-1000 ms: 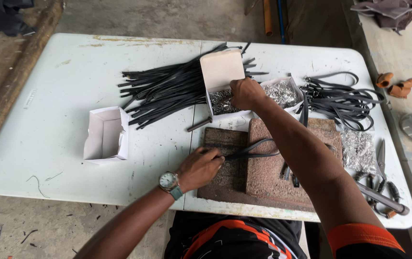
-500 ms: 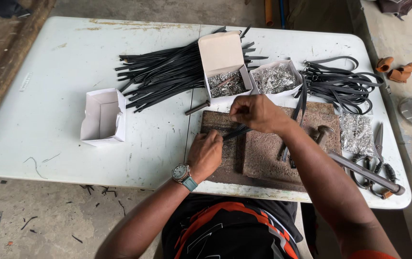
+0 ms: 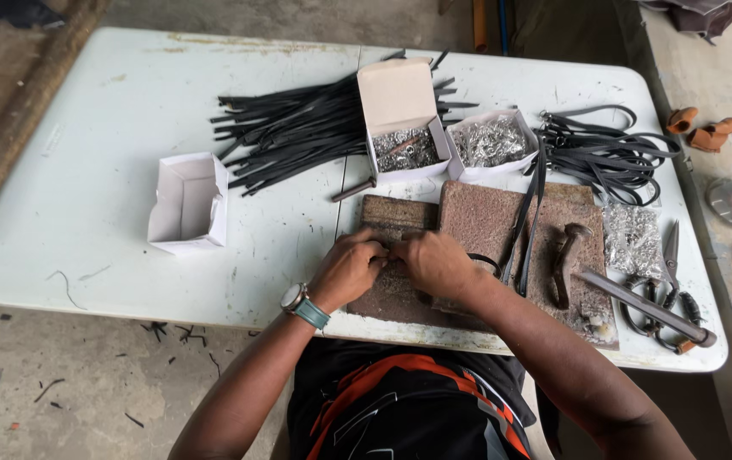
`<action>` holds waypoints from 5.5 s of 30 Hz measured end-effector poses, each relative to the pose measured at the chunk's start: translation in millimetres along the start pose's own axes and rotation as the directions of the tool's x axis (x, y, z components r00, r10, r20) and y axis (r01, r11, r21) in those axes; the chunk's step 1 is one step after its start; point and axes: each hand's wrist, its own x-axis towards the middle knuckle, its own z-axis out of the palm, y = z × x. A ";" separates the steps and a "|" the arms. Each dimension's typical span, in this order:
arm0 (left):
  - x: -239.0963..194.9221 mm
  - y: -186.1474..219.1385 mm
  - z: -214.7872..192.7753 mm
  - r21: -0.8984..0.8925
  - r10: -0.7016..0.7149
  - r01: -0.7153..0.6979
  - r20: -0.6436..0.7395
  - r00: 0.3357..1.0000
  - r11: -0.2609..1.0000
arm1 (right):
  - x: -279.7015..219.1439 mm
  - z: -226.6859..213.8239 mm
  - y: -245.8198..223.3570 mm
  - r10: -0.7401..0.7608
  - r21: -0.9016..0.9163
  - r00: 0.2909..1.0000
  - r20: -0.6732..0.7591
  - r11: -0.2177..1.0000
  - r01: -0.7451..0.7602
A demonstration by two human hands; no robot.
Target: The person assembles cable assemblies by inserting metal fasteners into black rubber strips, securing them with a hammer, and trimming excess material with shears. The person repeats this process for multiple units on a white table.
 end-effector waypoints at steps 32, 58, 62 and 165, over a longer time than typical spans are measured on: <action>-38.5 12.0 -7.2 0.262 0.130 -0.134 0.033 0.991 0.956 | 11.7 -2.9 12.1 0.042 0.620 0.980 -0.197 0.779 0.091; -37.8 6.4 -9.2 0.194 0.040 -0.060 0.108 0.993 0.979 | 71.4 -23.9 10.3 0.083 0.390 0.957 0.279 0.901 -0.192; -16.9 -1.5 -4.1 0.058 -0.008 0.007 0.012 1.000 0.998 | 29.2 -17.8 22.3 -0.018 0.306 0.981 0.191 0.951 -0.043; 96.0 -67.3 -39.1 0.418 -0.204 0.240 -0.131 0.970 0.876 | -215.9 46.6 130.2 0.689 0.430 0.623 -0.370 0.722 -0.542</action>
